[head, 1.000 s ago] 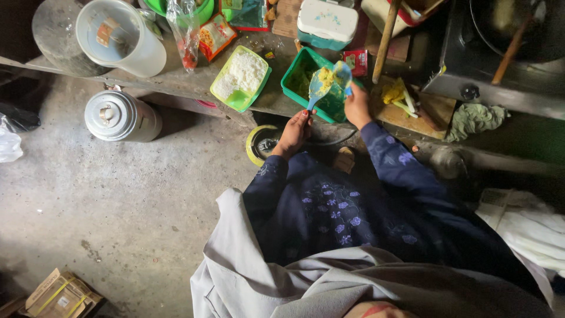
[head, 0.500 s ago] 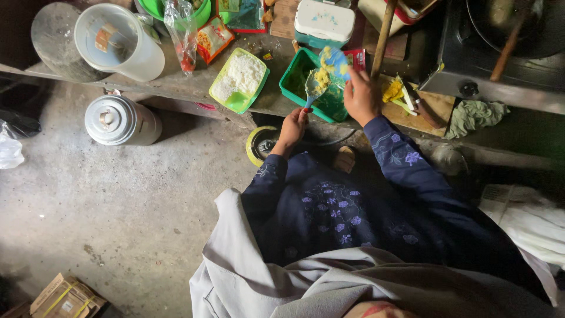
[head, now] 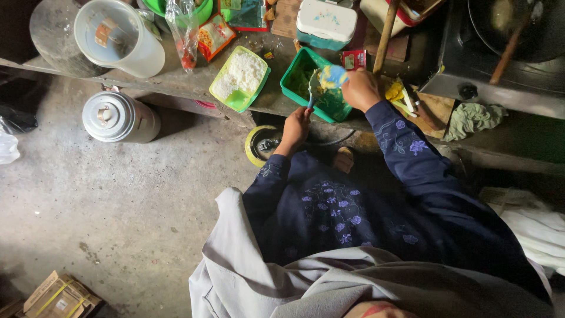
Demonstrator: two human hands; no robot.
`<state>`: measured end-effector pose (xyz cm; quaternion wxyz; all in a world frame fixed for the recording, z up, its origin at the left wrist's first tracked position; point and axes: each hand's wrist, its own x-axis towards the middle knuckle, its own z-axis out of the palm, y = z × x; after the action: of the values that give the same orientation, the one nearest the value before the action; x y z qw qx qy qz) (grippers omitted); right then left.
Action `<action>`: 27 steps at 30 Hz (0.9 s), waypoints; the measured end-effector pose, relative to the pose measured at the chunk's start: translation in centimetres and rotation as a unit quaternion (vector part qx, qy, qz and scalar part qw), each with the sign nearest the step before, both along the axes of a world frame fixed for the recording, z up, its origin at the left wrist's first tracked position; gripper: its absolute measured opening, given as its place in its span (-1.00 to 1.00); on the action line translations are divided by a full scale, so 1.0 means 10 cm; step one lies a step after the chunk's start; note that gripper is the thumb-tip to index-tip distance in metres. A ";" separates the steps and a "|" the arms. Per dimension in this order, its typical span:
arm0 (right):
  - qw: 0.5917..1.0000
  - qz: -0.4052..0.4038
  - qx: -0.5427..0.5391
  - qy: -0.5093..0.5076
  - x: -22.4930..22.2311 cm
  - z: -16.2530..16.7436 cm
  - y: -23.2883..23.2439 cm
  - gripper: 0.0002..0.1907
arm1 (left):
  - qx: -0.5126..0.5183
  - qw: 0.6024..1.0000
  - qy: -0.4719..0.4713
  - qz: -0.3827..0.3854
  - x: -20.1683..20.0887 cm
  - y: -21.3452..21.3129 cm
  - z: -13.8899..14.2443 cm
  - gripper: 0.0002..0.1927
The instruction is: The person sits at a food-stall counter and uses a spatula to scoop yellow batter from a green container, shaping portions and dropping them into a wok of hot oil to fry fritters. They occasionally stir the frying pieces and transfer finished fritters to a basket beside the wok.
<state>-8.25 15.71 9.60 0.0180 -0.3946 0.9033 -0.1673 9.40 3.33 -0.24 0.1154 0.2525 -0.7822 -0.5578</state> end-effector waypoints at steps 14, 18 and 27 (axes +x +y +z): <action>0.998 0.012 -0.034 0.051 0.02 -0.14 0.05 -0.79 | 0.017 1.000 -0.009 0.011 -0.04 0.00 -0.04 -0.68; 0.997 0.012 0.041 0.063 0.03 -0.16 0.02 -0.79 | 0.024 1.000 -0.013 0.003 -0.06 0.02 -0.03 -0.70; 0.990 0.030 0.098 0.100 0.16 0.00 -0.22 -0.87 | -0.112 0.988 0.090 0.050 -0.09 0.10 -0.02 -0.74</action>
<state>-6.67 13.48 9.61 -0.0290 -0.4328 0.9003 -0.0372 8.54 4.30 -0.46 0.2404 0.2254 -0.8128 -0.4803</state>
